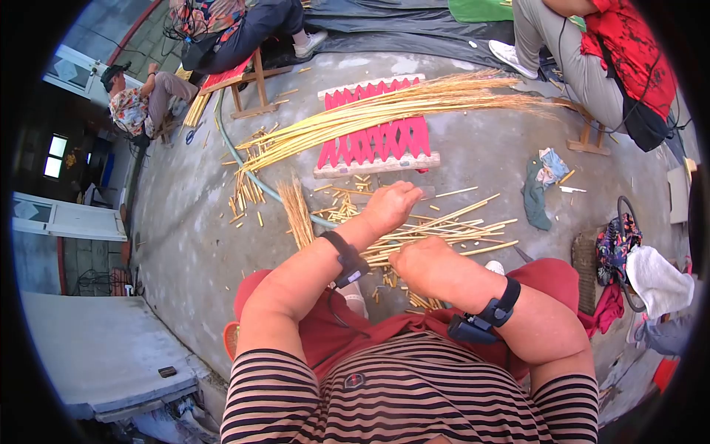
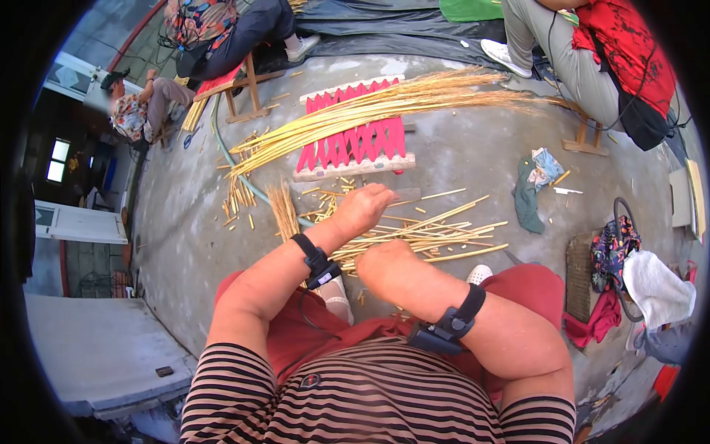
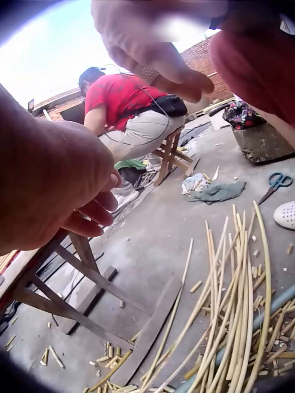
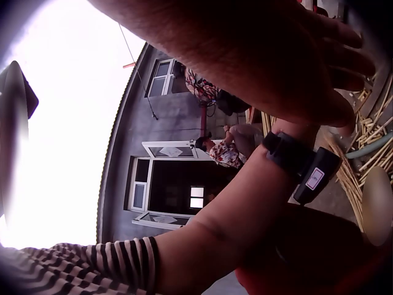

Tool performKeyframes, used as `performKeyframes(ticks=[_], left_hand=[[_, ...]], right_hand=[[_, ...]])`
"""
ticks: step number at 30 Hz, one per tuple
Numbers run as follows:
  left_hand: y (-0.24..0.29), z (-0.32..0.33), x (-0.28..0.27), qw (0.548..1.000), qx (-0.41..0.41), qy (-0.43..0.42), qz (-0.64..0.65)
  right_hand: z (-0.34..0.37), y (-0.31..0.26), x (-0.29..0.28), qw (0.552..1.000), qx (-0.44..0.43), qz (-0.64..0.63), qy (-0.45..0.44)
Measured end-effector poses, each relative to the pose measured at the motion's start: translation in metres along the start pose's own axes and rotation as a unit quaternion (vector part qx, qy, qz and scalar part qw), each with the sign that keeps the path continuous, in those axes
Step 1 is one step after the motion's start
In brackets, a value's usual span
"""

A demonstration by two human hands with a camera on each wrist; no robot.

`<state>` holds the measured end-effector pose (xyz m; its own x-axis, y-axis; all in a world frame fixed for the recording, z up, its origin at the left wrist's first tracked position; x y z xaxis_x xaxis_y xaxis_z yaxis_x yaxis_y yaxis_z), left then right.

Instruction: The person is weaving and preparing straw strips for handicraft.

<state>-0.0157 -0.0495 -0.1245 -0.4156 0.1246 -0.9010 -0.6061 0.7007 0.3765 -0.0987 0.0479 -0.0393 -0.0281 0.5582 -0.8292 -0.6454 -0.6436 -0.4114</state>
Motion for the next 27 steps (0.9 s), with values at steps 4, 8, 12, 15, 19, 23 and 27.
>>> performKeyframes(ticks=[4,8,12,15,19,23,27], left_hand=[[-0.038,-0.046,-0.049,0.988,-0.033,0.135,-0.067],[-0.111,-0.06,-0.048,0.958,-0.155,0.168,-0.175],[-0.145,-0.068,-0.037,0.94,-0.248,0.137,-0.192],[-0.143,-0.073,-0.033,0.936,-0.25,0.138,-0.207],[-0.132,-0.078,-0.036,0.924,-0.213,0.143,-0.285],[-0.124,-0.077,-0.037,0.918,-0.186,0.12,-0.33],[-0.114,-0.069,-0.043,0.917,-0.142,0.119,-0.355]], right_hand=[[-0.001,0.002,0.001,1.0,-0.006,0.001,0.008],[-0.002,0.002,0.003,1.0,-0.006,-0.001,0.014],[0.002,0.001,0.005,0.999,-0.001,0.006,0.041],[0.001,0.004,0.012,0.999,0.006,0.001,0.036],[0.004,0.006,0.016,0.999,0.002,0.009,0.036],[0.005,0.009,0.02,0.999,-0.015,-0.014,0.049],[0.008,0.008,0.015,0.997,-0.028,-0.025,0.061]])
Point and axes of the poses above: each hand's wrist, its own z-axis away from the middle knuckle, its own x-axis out of the palm, y = z × x, the point moved 3 cm from there along -z, towards the middle knuckle, and after that the axes turned 7 degrees about -x, right-handed, at the moved point
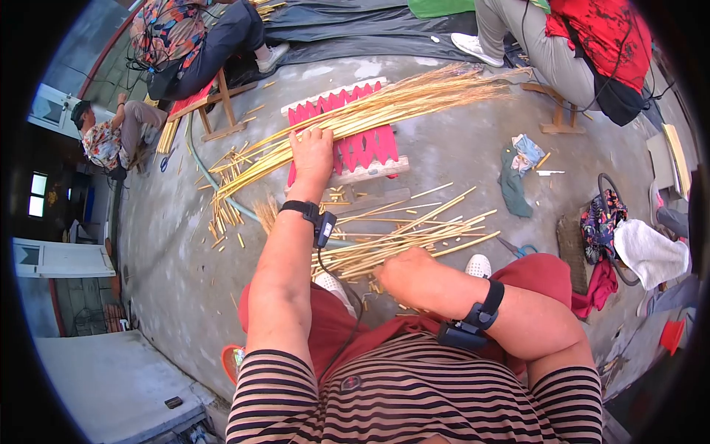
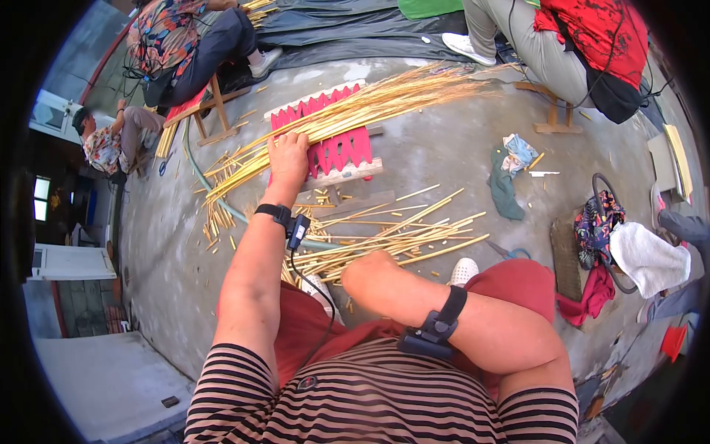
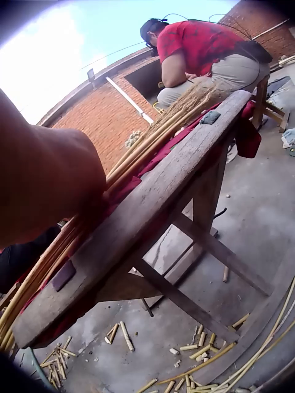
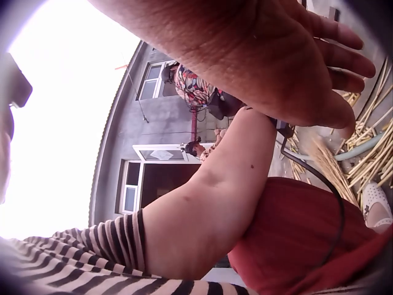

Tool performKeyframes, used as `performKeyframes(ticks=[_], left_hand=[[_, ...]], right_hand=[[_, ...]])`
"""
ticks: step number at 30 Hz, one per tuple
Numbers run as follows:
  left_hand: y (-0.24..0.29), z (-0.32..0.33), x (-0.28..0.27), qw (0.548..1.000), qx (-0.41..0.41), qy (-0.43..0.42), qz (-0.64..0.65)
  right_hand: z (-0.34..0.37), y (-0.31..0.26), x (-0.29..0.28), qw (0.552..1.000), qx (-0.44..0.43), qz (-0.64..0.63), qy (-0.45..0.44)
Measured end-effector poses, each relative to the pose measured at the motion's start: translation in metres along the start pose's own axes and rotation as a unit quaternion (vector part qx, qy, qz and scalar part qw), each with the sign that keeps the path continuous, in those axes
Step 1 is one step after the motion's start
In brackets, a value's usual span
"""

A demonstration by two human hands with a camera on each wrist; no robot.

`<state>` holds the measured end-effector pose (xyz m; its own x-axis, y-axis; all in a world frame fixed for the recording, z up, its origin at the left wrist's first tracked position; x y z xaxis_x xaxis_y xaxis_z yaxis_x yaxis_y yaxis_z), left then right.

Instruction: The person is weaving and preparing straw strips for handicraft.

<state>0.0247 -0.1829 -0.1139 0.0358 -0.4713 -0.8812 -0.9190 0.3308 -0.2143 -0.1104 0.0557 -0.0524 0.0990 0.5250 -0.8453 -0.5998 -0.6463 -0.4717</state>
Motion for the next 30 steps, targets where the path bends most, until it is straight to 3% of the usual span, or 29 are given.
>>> performKeyframes(ticks=[6,10,13,15,18,19,21,22,25,28,30], left_hand=[[-0.011,0.006,-0.02,0.999,0.021,0.027,0.036],[-0.024,-0.002,-0.065,0.986,0.038,0.027,0.158],[-0.037,0.001,-0.096,0.972,-0.002,0.015,0.233],[-0.048,0.007,-0.12,0.949,-0.019,-0.01,0.314],[-0.062,0.023,-0.14,0.874,-0.135,-0.096,0.456],[-0.063,0.029,-0.145,0.848,-0.15,-0.11,0.496],[-0.066,0.042,-0.156,0.815,-0.163,-0.132,0.54],[-0.067,0.048,-0.162,0.798,-0.17,-0.144,0.56],[-0.07,0.069,-0.176,0.789,-0.174,-0.176,0.562],[-0.076,0.086,-0.176,0.791,-0.18,-0.218,0.543],[-0.075,0.09,-0.178,0.789,-0.192,-0.252,0.526]], right_hand=[[-0.001,-0.003,-0.013,0.999,0.013,0.03,0.029],[-0.007,0.001,-0.018,0.998,0.038,0.031,0.029],[-0.003,0.006,-0.04,0.998,0.054,0.02,0.035],[-0.006,0.017,-0.046,0.996,0.079,0.021,0.044],[0.002,0.025,-0.071,0.987,0.127,-0.02,0.101],[0.006,0.028,-0.079,0.976,0.141,-0.033,0.164],[0.006,0.038,-0.094,0.919,0.126,-0.243,0.283],[0.006,0.042,-0.101,0.869,0.115,-0.346,0.335],[0.013,0.051,-0.119,0.655,0.013,-0.602,0.456],[0.019,0.063,-0.125,0.596,-0.02,-0.552,0.583],[0.013,0.067,-0.121,0.606,-0.009,-0.545,0.579]])
Point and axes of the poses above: each hand's wrist, its own z-axis away from the middle knuckle, its own x-axis out of the palm, y = z × x, the point moved 3 cm from there along -z, towards the middle knuckle, and after that the axes turned 7 degrees about -x, right-handed, at the moved point
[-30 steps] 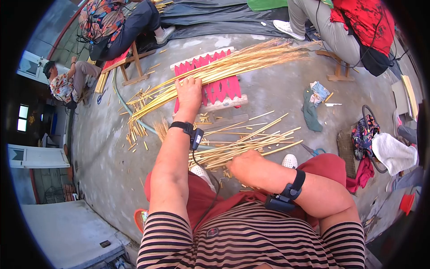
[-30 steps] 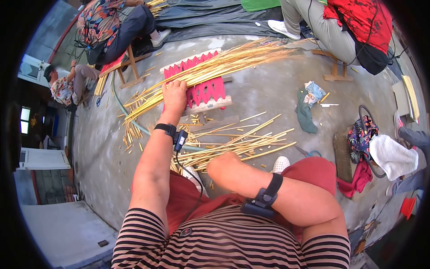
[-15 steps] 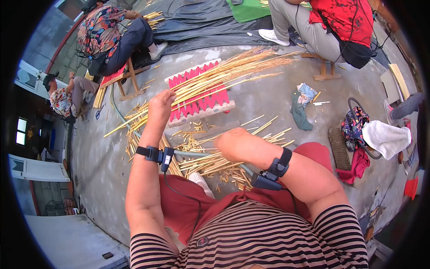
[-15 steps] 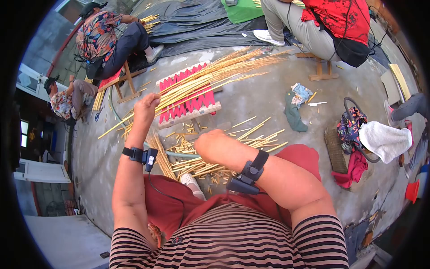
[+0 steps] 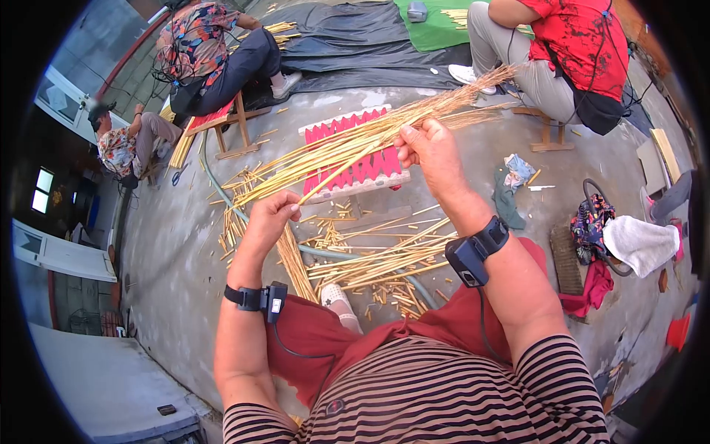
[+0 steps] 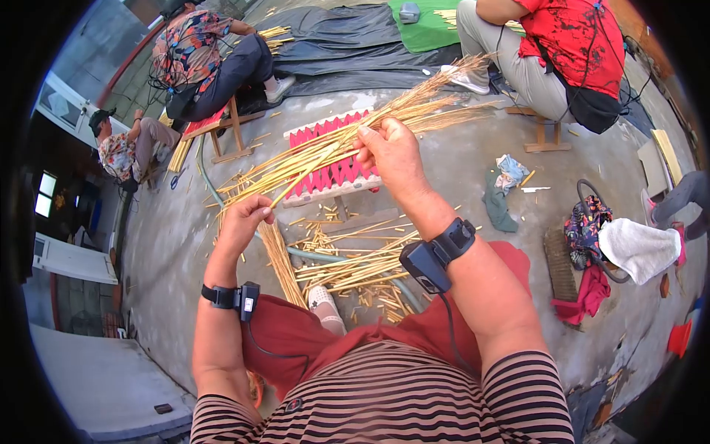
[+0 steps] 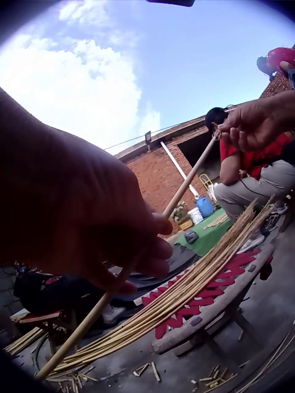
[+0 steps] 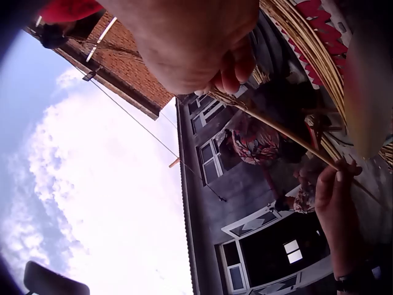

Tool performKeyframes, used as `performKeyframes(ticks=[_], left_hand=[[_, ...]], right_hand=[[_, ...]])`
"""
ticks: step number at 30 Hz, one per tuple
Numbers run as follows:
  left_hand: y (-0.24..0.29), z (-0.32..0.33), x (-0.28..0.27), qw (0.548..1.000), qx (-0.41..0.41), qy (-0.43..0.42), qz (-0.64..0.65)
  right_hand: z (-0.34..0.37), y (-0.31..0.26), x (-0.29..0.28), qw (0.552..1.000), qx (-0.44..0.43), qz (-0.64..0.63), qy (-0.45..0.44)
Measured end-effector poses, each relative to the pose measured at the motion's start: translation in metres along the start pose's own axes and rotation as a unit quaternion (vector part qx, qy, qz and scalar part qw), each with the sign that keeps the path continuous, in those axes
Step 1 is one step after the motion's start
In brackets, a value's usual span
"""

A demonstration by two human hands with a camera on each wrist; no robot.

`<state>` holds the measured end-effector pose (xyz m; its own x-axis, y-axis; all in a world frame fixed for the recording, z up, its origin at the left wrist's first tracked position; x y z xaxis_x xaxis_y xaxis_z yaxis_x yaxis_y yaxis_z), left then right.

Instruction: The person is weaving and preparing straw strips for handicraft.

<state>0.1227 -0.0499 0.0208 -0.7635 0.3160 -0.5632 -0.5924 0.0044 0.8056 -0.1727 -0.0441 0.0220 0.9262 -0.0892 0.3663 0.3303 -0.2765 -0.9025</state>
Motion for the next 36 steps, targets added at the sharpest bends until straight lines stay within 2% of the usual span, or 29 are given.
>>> performKeyframes(ticks=[1,4,6,9,13,17,20,28,36], left_hand=[[0.0,-0.001,0.002,1.0,-0.009,-0.021,-0.015],[0.033,-0.001,0.019,0.994,-0.021,-0.078,0.072],[0.052,-0.008,0.035,0.99,0.03,-0.1,0.095],[0.071,-0.009,0.051,0.992,0.025,-0.084,0.092],[0.058,-0.018,0.055,0.982,-0.011,-0.064,0.178],[0.046,-0.027,0.054,0.964,-0.007,-0.101,0.244],[0.04,-0.029,0.053,0.965,-0.031,-0.133,0.222],[0.035,-0.029,0.047,0.942,-0.064,-0.153,0.292],[0.042,-0.028,0.05,0.94,-0.053,-0.146,0.305]], right_hand=[[0.001,0.004,0.005,1.0,0.012,0.003,-0.005],[0.01,0.015,0.026,0.998,0.051,0.007,-0.047],[0.018,0.025,0.041,0.994,0.067,0.014,-0.083],[0.029,0.039,0.057,0.989,0.07,0.027,-0.129],[0.025,0.04,0.062,0.987,0.051,0.077,-0.134],[0.016,0.045,0.052,0.982,0.091,0.104,-0.128],[0.014,0.049,0.049,0.975,0.106,0.119,-0.155],[0.016,0.049,0.053,0.977,0.106,0.098,-0.159],[0.022,0.038,0.048,0.979,0.116,0.068,-0.153]])
Point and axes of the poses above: each hand's wrist, its own z-axis away from the middle knuckle, its own x-axis out of the palm, y = z × x, the point moved 3 cm from there along -z, towards the middle knuckle, and after that the axes turned 7 degrees about -x, right-handed, at the moved point
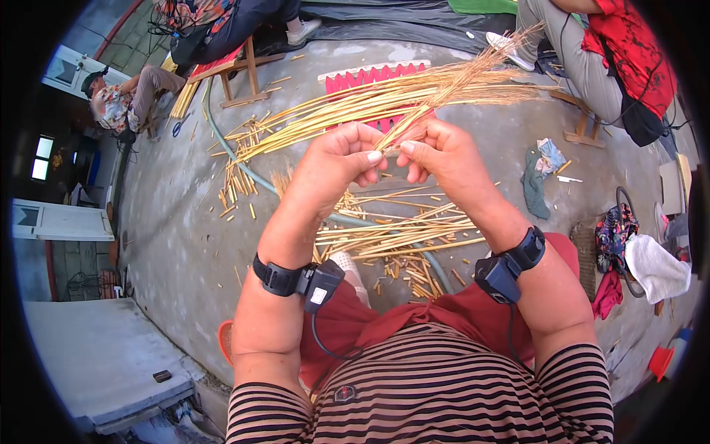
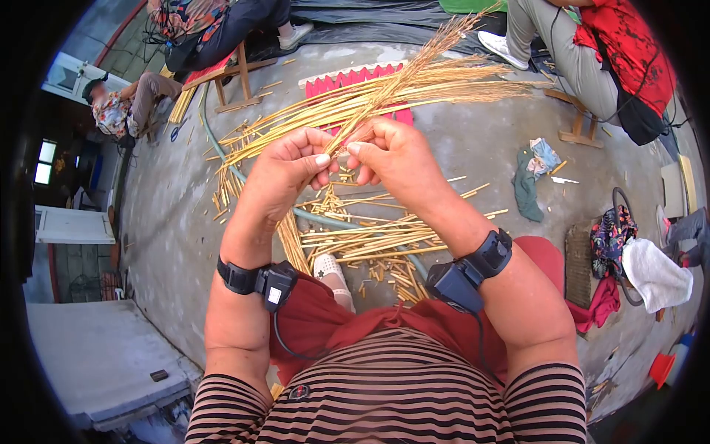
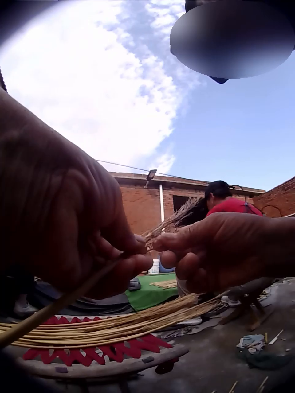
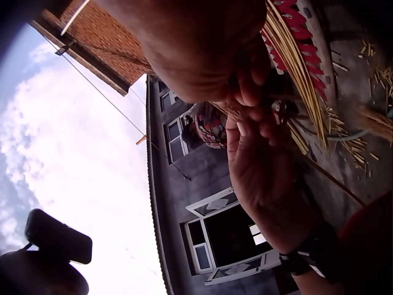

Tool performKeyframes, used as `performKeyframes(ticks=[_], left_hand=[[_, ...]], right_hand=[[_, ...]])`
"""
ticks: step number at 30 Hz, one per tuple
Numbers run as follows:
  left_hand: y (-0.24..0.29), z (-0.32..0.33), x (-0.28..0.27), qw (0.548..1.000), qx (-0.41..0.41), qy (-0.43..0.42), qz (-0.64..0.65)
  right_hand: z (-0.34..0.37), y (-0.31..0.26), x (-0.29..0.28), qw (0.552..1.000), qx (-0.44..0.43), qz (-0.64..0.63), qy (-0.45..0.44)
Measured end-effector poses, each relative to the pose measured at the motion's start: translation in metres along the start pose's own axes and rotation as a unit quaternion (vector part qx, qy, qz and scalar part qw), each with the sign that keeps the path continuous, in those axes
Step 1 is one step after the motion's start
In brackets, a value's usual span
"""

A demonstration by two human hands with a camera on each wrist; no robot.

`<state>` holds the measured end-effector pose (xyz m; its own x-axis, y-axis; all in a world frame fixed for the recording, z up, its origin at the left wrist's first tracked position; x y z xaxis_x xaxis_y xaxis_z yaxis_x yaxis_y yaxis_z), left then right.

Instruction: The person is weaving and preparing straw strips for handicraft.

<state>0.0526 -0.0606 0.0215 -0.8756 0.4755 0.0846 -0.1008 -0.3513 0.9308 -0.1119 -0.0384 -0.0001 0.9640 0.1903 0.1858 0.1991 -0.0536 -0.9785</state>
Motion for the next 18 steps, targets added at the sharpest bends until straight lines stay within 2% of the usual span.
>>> performKeyframes(ticks=[8,11,15,18], left_hand=[[0.002,-0.001,0.014,0.999,0.016,-0.002,-0.037],[0.006,0.0,0.021,0.999,0.017,0.009,-0.035],[0.008,0.0,0.017,0.997,0.028,0.063,-0.031],[0.005,-0.001,0.01,0.992,0.044,0.103,-0.058]], right_hand=[[0.005,-0.006,-0.019,0.999,0.011,-0.009,0.029],[0.004,-0.011,-0.03,0.997,-0.014,-0.012,0.07],[-0.002,-0.017,-0.072,0.958,-0.137,-0.112,0.224],[0.002,-0.024,-0.085,0.936,-0.123,-0.156,0.292]])
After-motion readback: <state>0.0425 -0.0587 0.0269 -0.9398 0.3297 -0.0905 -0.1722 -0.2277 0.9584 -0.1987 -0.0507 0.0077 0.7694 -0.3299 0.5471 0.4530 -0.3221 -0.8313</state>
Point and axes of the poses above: each hand's wrist, its own z-axis away from the middle knuckle, its own x-axis out of the palm, y = z × x, the point moved 3 cm from there along -z, towards the middle knuckle, and after that the axes turned 7 degrees about -x, right-handed, at the moved point
